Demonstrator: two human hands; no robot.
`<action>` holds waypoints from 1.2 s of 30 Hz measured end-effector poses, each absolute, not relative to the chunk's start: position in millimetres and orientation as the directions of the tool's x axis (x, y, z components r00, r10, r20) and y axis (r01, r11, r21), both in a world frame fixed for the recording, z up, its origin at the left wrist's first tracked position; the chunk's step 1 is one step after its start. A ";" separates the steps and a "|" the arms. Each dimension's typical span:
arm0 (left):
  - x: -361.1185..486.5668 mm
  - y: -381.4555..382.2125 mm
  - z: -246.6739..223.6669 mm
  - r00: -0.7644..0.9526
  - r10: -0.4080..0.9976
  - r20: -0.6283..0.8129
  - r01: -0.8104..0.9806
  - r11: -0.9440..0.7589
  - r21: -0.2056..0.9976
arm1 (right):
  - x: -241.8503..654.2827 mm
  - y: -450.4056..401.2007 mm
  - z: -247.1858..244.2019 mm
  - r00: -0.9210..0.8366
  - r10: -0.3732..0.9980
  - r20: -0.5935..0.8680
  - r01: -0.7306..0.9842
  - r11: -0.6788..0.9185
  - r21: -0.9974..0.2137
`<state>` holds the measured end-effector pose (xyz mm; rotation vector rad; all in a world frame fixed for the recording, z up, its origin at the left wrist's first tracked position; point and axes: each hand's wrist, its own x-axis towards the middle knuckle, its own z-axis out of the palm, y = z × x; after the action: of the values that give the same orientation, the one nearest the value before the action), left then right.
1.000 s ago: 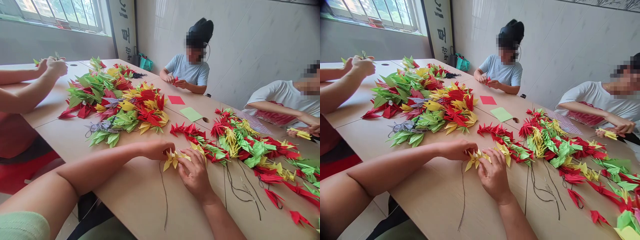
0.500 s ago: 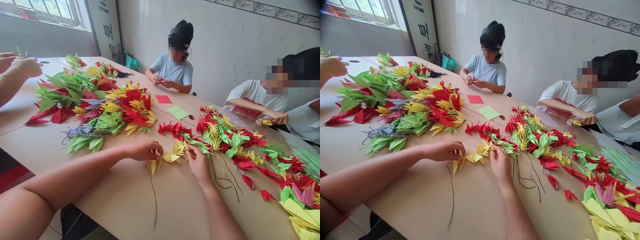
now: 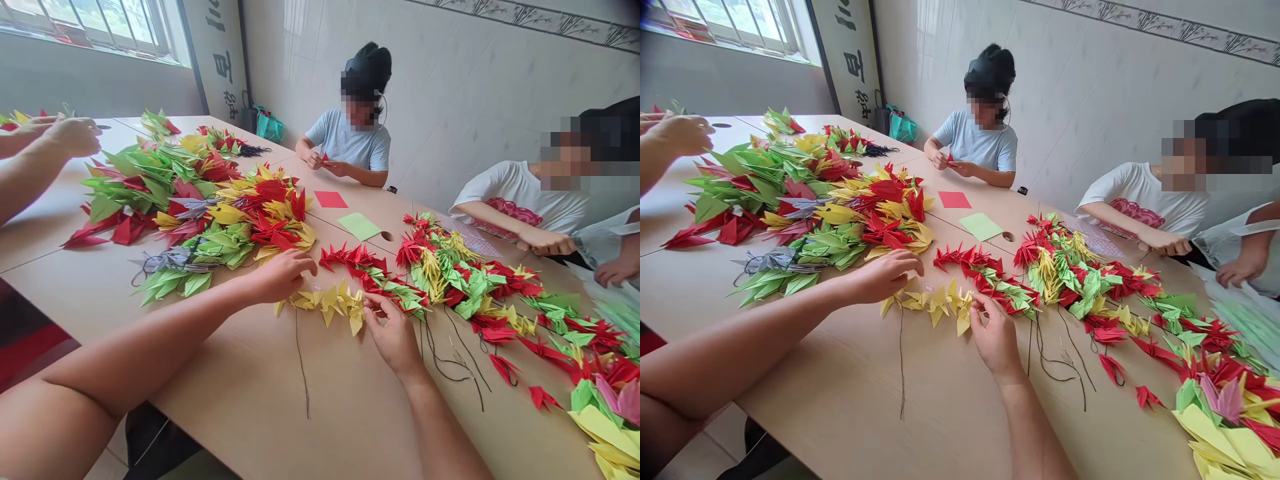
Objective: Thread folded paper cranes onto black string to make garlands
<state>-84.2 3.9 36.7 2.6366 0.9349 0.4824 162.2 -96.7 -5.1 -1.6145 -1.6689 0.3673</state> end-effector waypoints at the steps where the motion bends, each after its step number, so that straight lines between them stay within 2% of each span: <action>1: -80.8 -0.4 36.2 0.759 0.602 0.247 0.487 -0.778 0.397 | 162.6 -96.4 -5.8 0.089 0.943 0.321 0.728 0.159 -0.667; 3: -74.8 -9.0 34.3 0.820 0.507 0.268 0.388 -0.834 0.392 | 163.4 -95.9 -7.3 0.063 0.948 0.311 0.746 0.163 -0.646; 6: -71.4 -16.6 29.6 0.884 0.434 0.172 0.364 -0.871 0.330 | 165.9 -95.3 -8.8 0.046 0.957 0.286 0.780 0.144 -0.609; 9: -73.8 -15.7 25.1 0.888 0.450 0.093 0.407 -0.865 0.294 | 170.6 -95.3 -8.2 0.049 0.965 0.257 0.821 0.108 -0.561; 16: -79.9 -9.0 26.0 0.883 0.464 0.070 0.419 -0.847 0.328 | 177.7 -97.1 0.7 0.051 0.973 0.225 0.897 0.054 -0.439; 19: -80.3 -9.6 27.0 0.883 0.464 0.072 0.415 -0.844 0.339 | 173.5 -97.7 2.8 -0.007 0.953 0.302 0.912 0.130 -0.390; 22: -80.3 -10.6 27.6 0.884 0.461 0.075 0.411 -0.845 0.342 | 168.7 -97.9 0.9 -0.181 0.890 0.419 0.915 0.308 -0.260; 24: -80.5 -10.9 28.4 0.884 0.462 0.075 0.413 -0.845 0.341 | 167.8 -97.8 -1.5 -0.257 0.861 0.440 0.910 0.369 -0.191; 31: -82.0 -9.8 32.5 0.870 0.483 0.104 0.412 -0.825 0.387 | 169.2 -98.6 1.9 -0.199 0.833 0.516 0.928 0.329 -0.172; 36: -86.0 -5.9 35.6 0.839 0.537 0.086 0.474 -0.799 0.369 | 160.3 -101.9 -1.6 -0.339 0.817 0.466 0.908 0.414 -0.066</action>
<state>-86.0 -5.9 35.6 2.6832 0.7616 0.2666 160.3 -101.9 -1.6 -1.4701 -2.2449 -0.2852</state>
